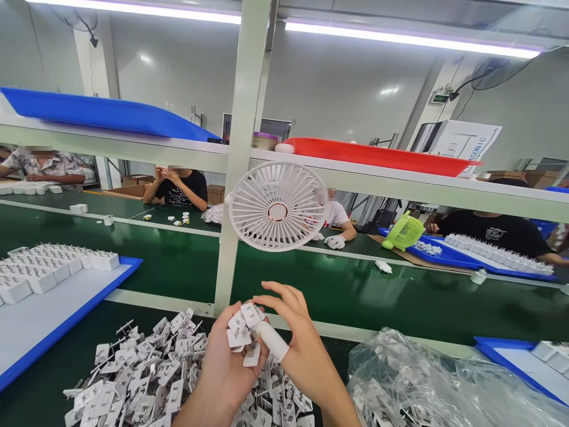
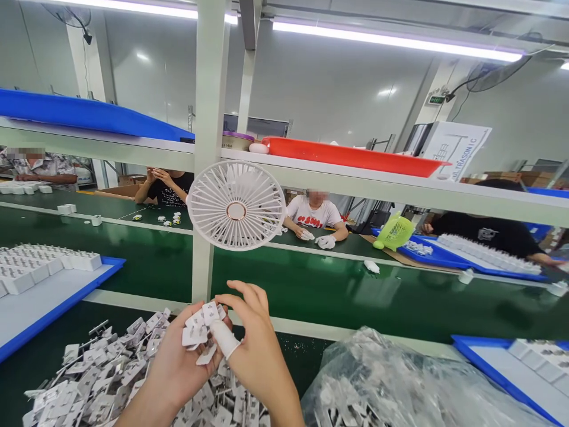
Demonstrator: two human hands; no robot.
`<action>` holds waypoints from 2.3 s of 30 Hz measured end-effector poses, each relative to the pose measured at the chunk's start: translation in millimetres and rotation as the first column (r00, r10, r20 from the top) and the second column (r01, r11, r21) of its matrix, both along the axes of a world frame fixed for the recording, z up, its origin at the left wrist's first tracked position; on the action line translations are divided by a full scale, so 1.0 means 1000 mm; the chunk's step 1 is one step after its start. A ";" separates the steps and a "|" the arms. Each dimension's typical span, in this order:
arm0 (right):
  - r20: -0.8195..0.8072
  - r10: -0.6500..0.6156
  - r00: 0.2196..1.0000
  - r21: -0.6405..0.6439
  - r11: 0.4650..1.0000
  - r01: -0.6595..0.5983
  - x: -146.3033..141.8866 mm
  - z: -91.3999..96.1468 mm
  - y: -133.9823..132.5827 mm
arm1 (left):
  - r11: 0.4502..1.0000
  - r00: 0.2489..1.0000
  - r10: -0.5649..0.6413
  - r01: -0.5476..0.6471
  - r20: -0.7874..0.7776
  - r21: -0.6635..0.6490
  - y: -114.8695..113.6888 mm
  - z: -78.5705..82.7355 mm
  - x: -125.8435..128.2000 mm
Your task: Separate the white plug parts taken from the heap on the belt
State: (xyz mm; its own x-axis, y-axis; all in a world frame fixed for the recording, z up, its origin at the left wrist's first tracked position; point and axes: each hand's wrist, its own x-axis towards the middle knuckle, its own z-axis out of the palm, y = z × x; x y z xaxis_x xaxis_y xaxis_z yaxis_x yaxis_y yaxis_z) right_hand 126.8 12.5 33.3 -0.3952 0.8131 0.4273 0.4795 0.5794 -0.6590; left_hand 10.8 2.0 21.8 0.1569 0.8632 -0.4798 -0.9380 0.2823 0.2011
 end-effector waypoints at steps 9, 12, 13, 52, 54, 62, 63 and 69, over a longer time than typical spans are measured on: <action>-0.087 0.043 0.995 -0.089 0.995 -0.051 0.002 -0.002 0.006 | 0.988 0.988 -0.152 0.152 0.020 0.002 -0.001 -0.001 0.004; -0.366 0.022 0.930 -0.176 0.980 -0.093 0.000 -0.006 0.012 | 0.990 0.990 -0.138 0.138 0.042 -0.017 -0.003 0.000 0.005; -0.485 -0.007 0.875 -0.208 0.972 -0.107 -0.001 -0.007 0.013 | 0.992 0.990 -0.127 0.128 0.052 -0.018 -0.003 0.000 0.005; 0.146 -0.128 0.981 0.006 0.992 0.129 -0.033 -0.002 -0.021 | 0.967 0.971 0.224 -0.232 0.087 0.100 0.002 0.003 -0.024; 0.084 -0.092 0.992 -0.102 0.990 0.100 -0.031 -0.004 -0.019 | 0.962 0.963 0.247 -0.257 0.109 0.088 0.002 0.003 -0.024; -0.191 -0.070 0.979 -0.317 0.948 0.006 -0.027 -0.007 -0.005 | 0.944 0.933 0.320 -0.328 0.166 0.021 0.003 0.003 -0.022; -0.193 -0.091 0.977 -0.307 0.951 0.027 -0.027 -0.007 -0.005 | 0.942 0.929 0.328 -0.334 0.171 0.012 0.003 0.003 -0.023; -0.287 -0.108 0.952 -0.315 0.949 0.012 -0.018 0.000 -0.005 | 0.929 0.904 0.366 -0.370 0.221 -0.027 0.007 0.003 -0.030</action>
State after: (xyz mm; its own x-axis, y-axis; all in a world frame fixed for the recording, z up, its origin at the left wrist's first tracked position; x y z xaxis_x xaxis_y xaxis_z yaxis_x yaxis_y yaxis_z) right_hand 108.6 7.2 33.0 -0.2354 0.9408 0.2440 0.2623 0.3032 -0.9161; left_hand -19.1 9.0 24.4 -0.0743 0.8867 -0.4564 -0.9955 -0.0930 -0.0185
